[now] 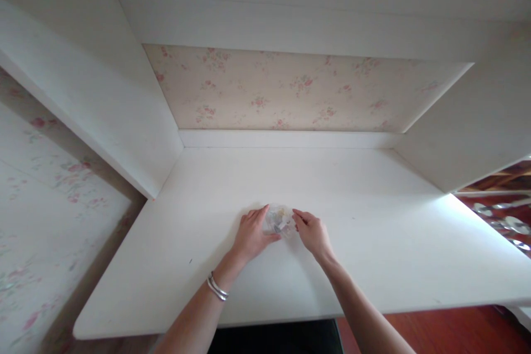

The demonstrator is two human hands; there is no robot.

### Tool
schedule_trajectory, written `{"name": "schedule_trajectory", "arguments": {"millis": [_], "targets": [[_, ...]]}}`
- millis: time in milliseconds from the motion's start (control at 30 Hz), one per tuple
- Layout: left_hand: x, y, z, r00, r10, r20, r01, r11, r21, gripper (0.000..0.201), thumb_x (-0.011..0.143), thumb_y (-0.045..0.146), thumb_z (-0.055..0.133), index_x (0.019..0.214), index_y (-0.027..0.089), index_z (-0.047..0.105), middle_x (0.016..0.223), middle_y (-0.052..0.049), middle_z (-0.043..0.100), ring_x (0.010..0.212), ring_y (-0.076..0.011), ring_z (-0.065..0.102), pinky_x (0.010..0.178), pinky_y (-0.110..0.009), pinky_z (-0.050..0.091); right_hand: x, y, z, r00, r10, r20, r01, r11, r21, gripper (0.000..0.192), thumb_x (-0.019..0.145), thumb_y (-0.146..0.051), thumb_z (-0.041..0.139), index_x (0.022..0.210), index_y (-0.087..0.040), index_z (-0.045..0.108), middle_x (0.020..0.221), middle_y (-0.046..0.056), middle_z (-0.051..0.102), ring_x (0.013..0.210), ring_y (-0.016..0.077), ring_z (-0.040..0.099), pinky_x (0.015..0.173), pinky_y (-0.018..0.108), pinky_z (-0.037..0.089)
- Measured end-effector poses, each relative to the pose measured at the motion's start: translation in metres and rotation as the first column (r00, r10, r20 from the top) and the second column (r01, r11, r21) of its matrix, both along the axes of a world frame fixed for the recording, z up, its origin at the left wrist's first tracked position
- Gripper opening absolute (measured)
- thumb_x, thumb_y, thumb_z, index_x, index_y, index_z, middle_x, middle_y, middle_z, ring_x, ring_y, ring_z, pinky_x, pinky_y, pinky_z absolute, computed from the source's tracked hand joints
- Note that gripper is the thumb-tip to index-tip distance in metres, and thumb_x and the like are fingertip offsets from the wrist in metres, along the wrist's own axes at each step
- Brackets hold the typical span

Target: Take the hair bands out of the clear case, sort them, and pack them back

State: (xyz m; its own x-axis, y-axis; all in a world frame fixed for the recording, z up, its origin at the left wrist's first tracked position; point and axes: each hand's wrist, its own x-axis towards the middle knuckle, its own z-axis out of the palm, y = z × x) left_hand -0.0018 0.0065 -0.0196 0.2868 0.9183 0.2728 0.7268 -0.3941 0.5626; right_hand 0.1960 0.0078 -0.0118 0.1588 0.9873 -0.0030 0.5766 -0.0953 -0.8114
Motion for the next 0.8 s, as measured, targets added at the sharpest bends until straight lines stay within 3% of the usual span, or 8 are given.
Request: {"name": "schedule_trajectory", "arguments": {"millis": [100, 367, 800], "targets": [[0.001, -0.001, 0.0, 1.0, -0.002, -0.01, 0.002, 1.0, 0.014, 0.082, 0.061, 0.048, 0.075, 0.131, 0.024, 0.039, 0.121, -0.009, 0.059, 0.111, -0.0272, 0.053, 0.092, -0.043, 0.04, -0.002, -0.003, 0.006, 0.996, 0.003, 0.09, -0.006, 0.999, 0.034, 0.031, 0.084, -0.037, 0.046, 0.1, -0.026, 0.07, 0.097, 0.002, 0.07, 0.09, 0.0195, 0.065, 0.08, 0.031, 0.049], [0.002, -0.002, 0.001, 1.0, -0.005, -0.028, 0.005, 1.0, -0.01, 0.079, 0.063, 0.05, 0.073, 0.13, 0.025, 0.04, 0.125, -0.008, 0.056, 0.115, -0.0274, 0.049, 0.095, -0.044, 0.037, -0.009, -0.008, 0.023, 0.957, 0.076, 0.281, -0.082, 0.997, 0.01, 0.032, 0.087, -0.035, 0.043, 0.102, -0.028, 0.07, 0.1, 0.0, 0.07, 0.091, 0.0184, 0.065, 0.078, 0.027, 0.047], [-0.001, -0.002, 0.009, 0.998, -0.045, -0.045, 0.043, 0.998, -0.051, 0.077, 0.066, 0.059, 0.067, 0.131, 0.025, 0.042, 0.127, -0.007, 0.054, 0.117, -0.0275, 0.048, 0.098, -0.043, 0.037, -0.007, -0.008, 0.021, 0.947, 0.086, 0.309, -0.09, 0.996, 0.001, 0.031, 0.085, -0.039, 0.045, 0.099, -0.029, 0.071, 0.098, 0.0, 0.071, 0.088, 0.0188, 0.066, 0.076, 0.027, 0.048]]}}
